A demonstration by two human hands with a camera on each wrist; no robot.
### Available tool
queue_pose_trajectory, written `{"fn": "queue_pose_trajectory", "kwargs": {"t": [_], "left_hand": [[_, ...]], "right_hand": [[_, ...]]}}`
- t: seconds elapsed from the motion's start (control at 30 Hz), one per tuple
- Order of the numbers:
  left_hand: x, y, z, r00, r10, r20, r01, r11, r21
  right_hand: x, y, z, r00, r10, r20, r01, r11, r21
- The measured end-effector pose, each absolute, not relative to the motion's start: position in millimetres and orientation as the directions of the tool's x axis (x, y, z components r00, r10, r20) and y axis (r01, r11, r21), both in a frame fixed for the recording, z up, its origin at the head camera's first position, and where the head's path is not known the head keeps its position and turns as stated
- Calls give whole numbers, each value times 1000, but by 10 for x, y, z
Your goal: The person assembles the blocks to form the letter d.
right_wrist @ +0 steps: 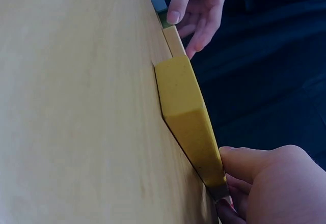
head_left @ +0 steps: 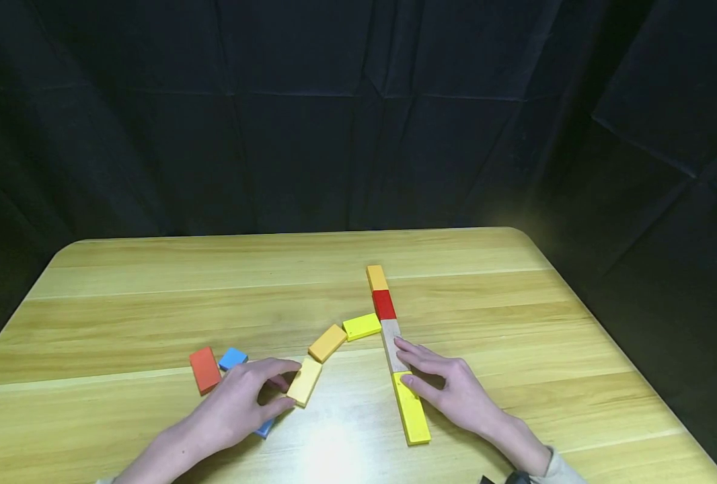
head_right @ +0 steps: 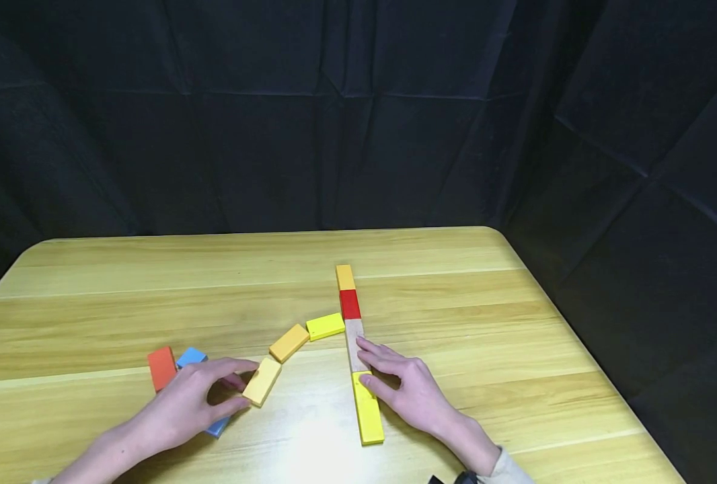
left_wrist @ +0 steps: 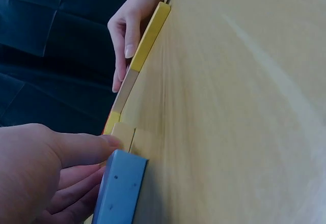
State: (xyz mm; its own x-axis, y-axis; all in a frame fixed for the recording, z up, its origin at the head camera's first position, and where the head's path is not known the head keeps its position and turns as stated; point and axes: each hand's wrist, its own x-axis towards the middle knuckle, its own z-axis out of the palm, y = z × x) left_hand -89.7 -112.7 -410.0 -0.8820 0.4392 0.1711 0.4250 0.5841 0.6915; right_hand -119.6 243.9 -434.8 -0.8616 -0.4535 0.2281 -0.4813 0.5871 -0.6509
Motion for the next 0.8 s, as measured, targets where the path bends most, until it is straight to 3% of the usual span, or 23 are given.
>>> {"fn": "queue_pose_trajectory", "kwargs": {"t": [0.8], "left_hand": [[-834, -952, -4207, -914, 287, 286, 405, 594, 695]], "right_hand": [[-1201, 2440, -4349, -860, -456, 231, -482, 574, -662]]}}
